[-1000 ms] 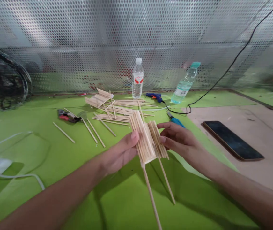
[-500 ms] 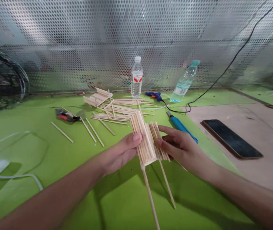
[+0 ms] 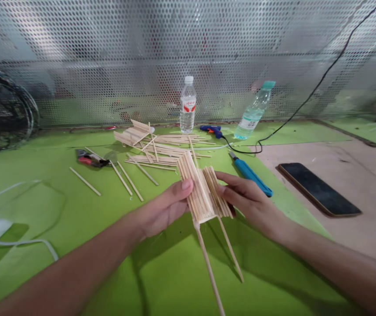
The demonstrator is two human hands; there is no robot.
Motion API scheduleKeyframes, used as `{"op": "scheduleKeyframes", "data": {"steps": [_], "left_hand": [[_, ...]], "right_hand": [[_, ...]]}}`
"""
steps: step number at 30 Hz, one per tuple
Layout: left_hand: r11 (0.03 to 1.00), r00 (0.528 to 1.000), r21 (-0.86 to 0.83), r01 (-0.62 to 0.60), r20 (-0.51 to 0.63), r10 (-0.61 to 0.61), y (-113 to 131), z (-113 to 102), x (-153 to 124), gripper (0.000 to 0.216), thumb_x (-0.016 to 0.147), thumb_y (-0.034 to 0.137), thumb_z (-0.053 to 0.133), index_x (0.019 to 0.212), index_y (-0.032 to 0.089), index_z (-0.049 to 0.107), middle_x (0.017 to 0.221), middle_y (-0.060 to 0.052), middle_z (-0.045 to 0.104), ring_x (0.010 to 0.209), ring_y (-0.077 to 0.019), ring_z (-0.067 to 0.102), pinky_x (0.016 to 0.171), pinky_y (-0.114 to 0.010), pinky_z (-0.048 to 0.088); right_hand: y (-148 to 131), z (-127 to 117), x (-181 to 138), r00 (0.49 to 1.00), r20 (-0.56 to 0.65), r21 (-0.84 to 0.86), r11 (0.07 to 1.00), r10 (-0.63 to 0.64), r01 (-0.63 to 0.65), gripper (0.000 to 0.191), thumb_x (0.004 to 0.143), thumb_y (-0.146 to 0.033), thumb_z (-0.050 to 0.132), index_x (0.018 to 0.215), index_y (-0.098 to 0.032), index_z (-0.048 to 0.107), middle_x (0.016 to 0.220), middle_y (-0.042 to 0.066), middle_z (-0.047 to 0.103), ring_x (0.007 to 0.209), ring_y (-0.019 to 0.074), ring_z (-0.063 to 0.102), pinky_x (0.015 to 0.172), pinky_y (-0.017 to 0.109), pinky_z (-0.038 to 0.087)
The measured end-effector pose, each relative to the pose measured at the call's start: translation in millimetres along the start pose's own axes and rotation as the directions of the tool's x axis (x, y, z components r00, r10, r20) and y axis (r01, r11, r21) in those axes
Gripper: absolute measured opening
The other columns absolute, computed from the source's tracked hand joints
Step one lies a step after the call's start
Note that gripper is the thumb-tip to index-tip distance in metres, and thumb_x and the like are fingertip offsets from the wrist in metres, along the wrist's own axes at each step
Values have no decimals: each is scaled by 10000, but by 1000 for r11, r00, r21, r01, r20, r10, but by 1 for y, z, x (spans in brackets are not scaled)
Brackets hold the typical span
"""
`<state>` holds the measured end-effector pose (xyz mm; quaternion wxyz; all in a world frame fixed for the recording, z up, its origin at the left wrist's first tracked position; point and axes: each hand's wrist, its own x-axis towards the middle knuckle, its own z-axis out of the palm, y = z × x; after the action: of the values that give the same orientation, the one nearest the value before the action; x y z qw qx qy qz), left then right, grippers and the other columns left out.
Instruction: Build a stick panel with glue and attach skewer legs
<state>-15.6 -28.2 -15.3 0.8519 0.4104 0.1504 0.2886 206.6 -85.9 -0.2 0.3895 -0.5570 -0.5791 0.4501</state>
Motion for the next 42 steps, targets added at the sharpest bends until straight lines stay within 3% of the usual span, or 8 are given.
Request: {"op": "scheduleKeyframes", "data": {"steps": [6, 12, 17, 22, 25, 30, 35, 42], "left_hand": [[998, 994, -52, 32, -100, -37, 3, 7, 4, 269, 960, 324, 642, 1191, 235, 747, 1186, -138, 714, 1166, -292, 687, 921, -419, 645], [975, 961, -221, 31, -262, -90, 4, 13, 11, 307, 977, 269, 604, 1269, 229, 693, 1141, -141, 720, 1083, -276, 723, 842, -367, 669], [991, 911, -128, -43, -413, -14, 2, 10, 13, 269, 956, 306, 647, 1203, 219, 707, 1078, -125, 724, 1045, -261, 730, 818, -342, 670], [999, 835, -33, -11, -551, -9, 8, 10, 14, 229, 982, 329, 608, 1130, 192, 717, 1015, -114, 733, 966, -231, 739, 754, -322, 671], [1000, 840, -12, 0, -542, -7, 8, 8, 14, 232, 963, 325, 641, 1123, 173, 714, 1003, -119, 735, 945, -222, 739, 709, -298, 666], [998, 879, -56, 9, -476, -34, 4, 6, 13, 257, 919, 256, 706, 1156, 158, 713, 960, -123, 729, 890, -212, 736, 674, -286, 660], [990, 852, 81, 119, -520, -60, 8, 11, 13, 194, 946, 302, 669, 1048, 152, 739, 906, -116, 714, 793, -189, 721, 584, -262, 641], [976, 841, 131, 173, -535, -78, 13, 15, 13, 186, 978, 237, 606, 877, 118, 706, 865, -115, 697, 743, -158, 703, 551, -230, 621]], "right_hand": [[-2, -1, 1, 999, -7, -33, 999, 39, -39, 584, 894, -617, 654, 1383, -297, 637, 866, 57, 708, 829, 262, 688, 645, 359, 591], [1, -5, 4, 997, 25, -138, 988, 71, -67, 685, 844, -507, 756, 1440, -237, 554, 829, 39, 703, 760, 242, 669, 624, 342, 573], [1, -3, 7, 993, 99, 28, 997, 65, -68, 788, 841, -445, 760, 1522, -209, 442, 1067, 79, 720, 878, 237, 674, 688, 350, 586], [4, -5, 11, 994, -48, 204, 975, 100, -89, 738, 866, -453, 739, 1516, -234, 466, 1146, 89, 742, 917, 225, 697, 821, 374, 573], [4, -8, 12, 990, -26, 282, 951, 138, -125, 562, 868, -420, 745, 1372, -212, 611, 1184, 96, 739, 948, 218, 708, 828, 343, 582], [2, -9, 10, 980, 70, 376, 905, 185, -198, 386, 890, -407, 721, 1224, -217, 690, 1121, 93, 756, 969, 218, 733, 850, 337, 624], [4, -11, 11, 962, 42, 435, 862, 269, -260, 290, 852, -358, 767, 1111, -238, 712, 995, 75, 773, 897, 220, 748, 797, 350, 664], [7, -11, 14, 945, 141, 564, 760, 297, -323, 241, 766, -190, 858, 966, -168, 725, 977, 46, 778, 754, 105, 717, 715, 192, 620]]}}
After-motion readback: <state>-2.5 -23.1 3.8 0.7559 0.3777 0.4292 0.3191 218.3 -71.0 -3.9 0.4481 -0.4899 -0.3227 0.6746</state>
